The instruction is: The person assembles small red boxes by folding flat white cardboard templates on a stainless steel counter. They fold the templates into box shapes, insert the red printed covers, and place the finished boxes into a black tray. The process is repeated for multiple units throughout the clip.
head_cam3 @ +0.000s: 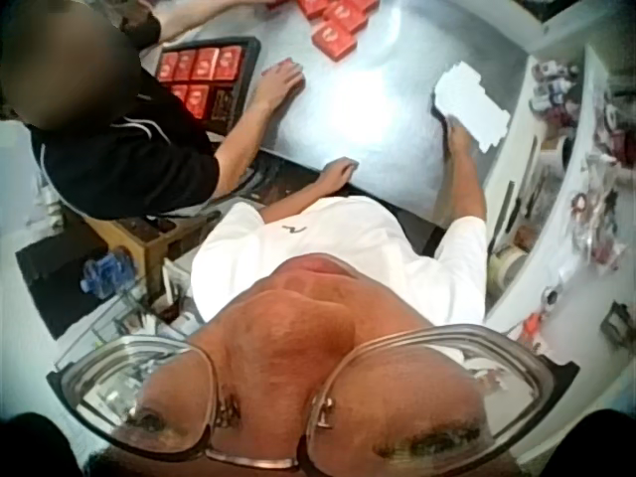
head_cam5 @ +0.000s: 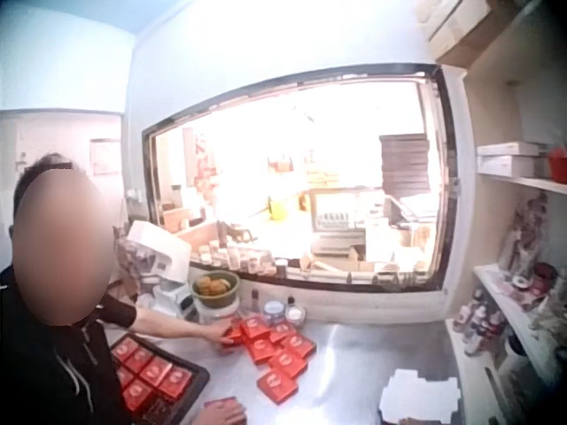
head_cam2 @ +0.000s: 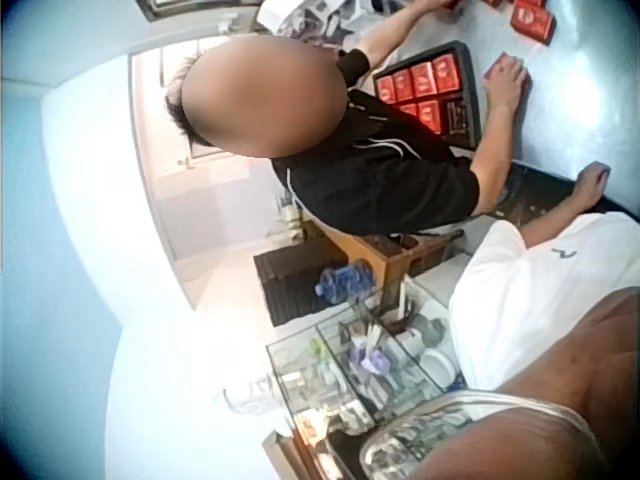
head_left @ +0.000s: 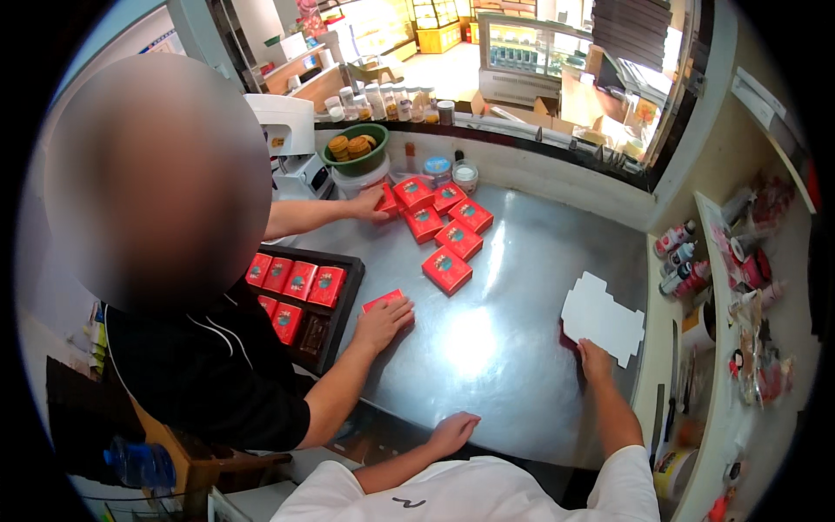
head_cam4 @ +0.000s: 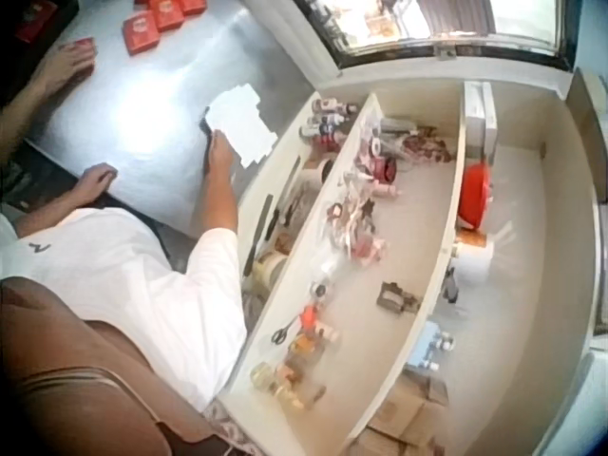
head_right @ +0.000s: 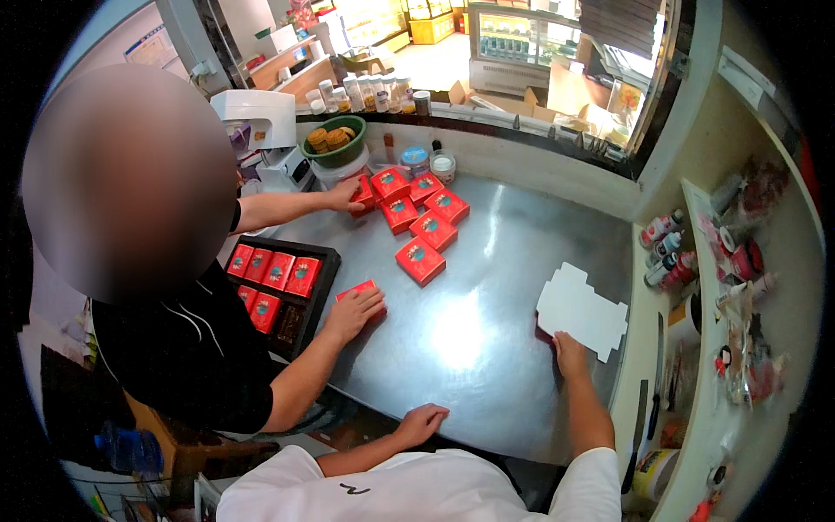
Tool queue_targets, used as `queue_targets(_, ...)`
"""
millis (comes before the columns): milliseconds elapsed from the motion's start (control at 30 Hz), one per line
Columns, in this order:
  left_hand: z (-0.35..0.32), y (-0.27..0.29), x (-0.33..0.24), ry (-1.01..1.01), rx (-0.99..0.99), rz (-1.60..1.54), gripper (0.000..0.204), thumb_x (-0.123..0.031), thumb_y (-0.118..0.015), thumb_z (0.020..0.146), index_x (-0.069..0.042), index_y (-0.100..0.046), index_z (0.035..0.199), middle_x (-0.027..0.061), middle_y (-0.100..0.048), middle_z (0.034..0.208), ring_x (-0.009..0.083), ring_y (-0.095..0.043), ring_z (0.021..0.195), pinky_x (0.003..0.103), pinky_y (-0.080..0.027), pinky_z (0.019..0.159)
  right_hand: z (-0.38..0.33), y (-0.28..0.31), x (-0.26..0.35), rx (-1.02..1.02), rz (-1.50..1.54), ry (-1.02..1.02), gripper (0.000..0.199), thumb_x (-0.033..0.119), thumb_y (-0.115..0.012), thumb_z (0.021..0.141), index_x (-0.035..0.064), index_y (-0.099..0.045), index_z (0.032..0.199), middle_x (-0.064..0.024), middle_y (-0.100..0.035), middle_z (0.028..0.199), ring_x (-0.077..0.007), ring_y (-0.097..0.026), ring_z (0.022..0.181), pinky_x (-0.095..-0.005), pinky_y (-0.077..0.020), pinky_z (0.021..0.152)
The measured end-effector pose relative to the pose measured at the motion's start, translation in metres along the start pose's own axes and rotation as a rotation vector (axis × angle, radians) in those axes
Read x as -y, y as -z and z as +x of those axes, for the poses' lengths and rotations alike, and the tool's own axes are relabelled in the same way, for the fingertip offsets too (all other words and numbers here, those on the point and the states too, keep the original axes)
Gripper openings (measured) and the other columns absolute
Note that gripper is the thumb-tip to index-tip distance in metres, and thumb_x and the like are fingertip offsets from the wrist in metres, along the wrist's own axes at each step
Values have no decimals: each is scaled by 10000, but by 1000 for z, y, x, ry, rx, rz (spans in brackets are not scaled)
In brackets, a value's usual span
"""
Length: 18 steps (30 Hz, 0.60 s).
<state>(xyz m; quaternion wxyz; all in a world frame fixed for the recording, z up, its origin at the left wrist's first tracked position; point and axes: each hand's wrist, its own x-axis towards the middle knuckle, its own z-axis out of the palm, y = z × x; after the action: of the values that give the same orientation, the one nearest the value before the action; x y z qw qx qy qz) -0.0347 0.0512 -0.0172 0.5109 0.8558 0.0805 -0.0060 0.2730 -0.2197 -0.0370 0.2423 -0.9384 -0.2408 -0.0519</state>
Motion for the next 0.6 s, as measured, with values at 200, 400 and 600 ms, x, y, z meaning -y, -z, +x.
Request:
queue_targets(200, 17, 15, 4, -72, 68, -33, 182, -142, -530, 884, -53, -626, 1010, 123, -631, 961, 288, -607, 886, 355, -484, 766, 12, 42, 13, -505, -2, -182, 180, 81, -606, 819, 59, -667, 987, -143, -667, 891, -297, -641, 842, -381, -504, 736)
queue_targets(400, 27, 16, 0, -95, 91, -45, 198, -121, -527, 889, -43, -621, 1045, 114, -651, 966, 233, -634, 879, 318, -495, 776, -22, 130, 77, -718, 82, -88, 215, -25, -572, 829, 9, -630, 1033, -120, -645, 1045, -241, -619, 961, -324, -483, 843)
queue_targets(600, 47, -23, -8, 352, 295, -861, 408, -369, -415, 953, -65, -518, 1205, 99, -611, 1102, 171, -602, 944, 316, -465, 831, -121, 81, 159, -524, 162, 190, 207, -51, -601, 719, 30, -599, 909, -143, -609, 1086, -311, -572, 1018, -387, -462, 882)
